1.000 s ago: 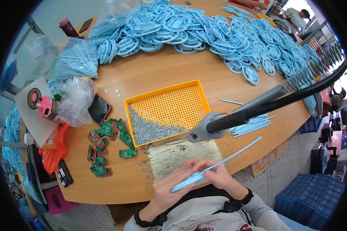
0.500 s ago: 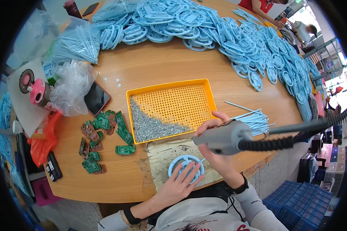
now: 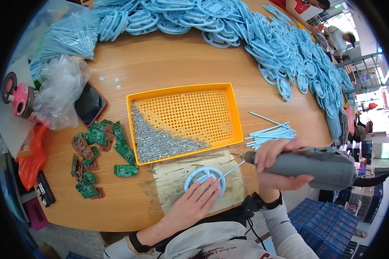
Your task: The person uses a handheld electric screwdriver to fasten screws into a light-blue plastic housing containing a green circuit board. They repeatedly pick up the housing, align it, and drive screws into it, then place the assembled unit aside. The person also briefly sorts screws in a yellow tray.
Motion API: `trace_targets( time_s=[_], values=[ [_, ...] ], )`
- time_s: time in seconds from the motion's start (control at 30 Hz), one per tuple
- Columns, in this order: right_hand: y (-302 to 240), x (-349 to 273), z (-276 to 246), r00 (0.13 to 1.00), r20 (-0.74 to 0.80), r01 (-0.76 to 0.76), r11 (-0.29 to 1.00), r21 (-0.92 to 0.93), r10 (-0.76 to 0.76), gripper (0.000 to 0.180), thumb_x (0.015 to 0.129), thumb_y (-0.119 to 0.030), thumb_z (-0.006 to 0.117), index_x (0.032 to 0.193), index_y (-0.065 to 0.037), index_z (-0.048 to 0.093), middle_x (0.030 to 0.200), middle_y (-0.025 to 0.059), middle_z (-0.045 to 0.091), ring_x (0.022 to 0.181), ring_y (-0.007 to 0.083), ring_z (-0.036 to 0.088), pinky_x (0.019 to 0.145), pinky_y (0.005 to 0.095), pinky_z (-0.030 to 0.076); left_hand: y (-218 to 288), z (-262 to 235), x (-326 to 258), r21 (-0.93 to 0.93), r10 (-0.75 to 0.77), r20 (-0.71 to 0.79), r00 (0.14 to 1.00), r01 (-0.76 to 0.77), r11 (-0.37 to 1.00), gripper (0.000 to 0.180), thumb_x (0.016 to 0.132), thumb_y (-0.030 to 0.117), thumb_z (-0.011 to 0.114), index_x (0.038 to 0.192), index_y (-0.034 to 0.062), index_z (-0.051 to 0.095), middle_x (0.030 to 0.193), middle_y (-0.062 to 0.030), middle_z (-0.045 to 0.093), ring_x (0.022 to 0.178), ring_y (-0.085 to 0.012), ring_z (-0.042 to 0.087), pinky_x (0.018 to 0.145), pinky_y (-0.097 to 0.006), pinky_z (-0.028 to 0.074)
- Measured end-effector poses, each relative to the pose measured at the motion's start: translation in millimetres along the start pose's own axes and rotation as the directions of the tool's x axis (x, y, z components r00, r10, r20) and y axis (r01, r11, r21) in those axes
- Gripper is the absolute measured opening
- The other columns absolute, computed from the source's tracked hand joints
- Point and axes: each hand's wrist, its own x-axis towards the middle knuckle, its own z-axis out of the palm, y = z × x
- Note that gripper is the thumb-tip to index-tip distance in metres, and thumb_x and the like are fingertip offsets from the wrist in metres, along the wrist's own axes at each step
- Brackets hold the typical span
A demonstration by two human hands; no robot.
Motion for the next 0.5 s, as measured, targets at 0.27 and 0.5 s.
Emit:
trace_targets(
  time_s=[0.27, 0.5],
  values=[
    [32.8, 20.6, -19.9, 0.998, 0.047, -0.029, 0.980, -0.197, 0.039, 0.080, 0.076, -0.079, 0.047, 0.108, -0.006, 0.042, 0.058, 0.0047, 0.045, 0.044, 0.0141, 0.045, 0.042, 0.0273, 0.041, -1.4, 2.9, 7.6, -0.024, -0.018, -0.006, 1.000, 0.018, 1.000, 0.049, 0.082, 0.026, 0.065, 0.126, 0.0064, 0.055, 0.137, -0.0097, 0.048, 0.128, -0.0260, 0.044, 0.103, -0.047, 0.034],
    [44.6, 19.6, -17.5, 0.991, 0.095, -0.074, 0.971, -0.228, 0.098, 0.078, 0.074, -0.078, 0.051, 0.106, -0.007, 0.039, 0.060, 0.0038, 0.047, 0.047, 0.0131, 0.048, 0.044, 0.0268, 0.043, -2.5, 3.5, 4.9, -0.064, -0.033, -0.003, 0.999, 0.033, 0.997, 0.046, 0.083, 0.023, 0.060, 0.126, 0.0070, 0.055, 0.136, -0.0084, 0.049, 0.127, -0.0240, 0.045, 0.104, -0.045, 0.034]
  ],
)
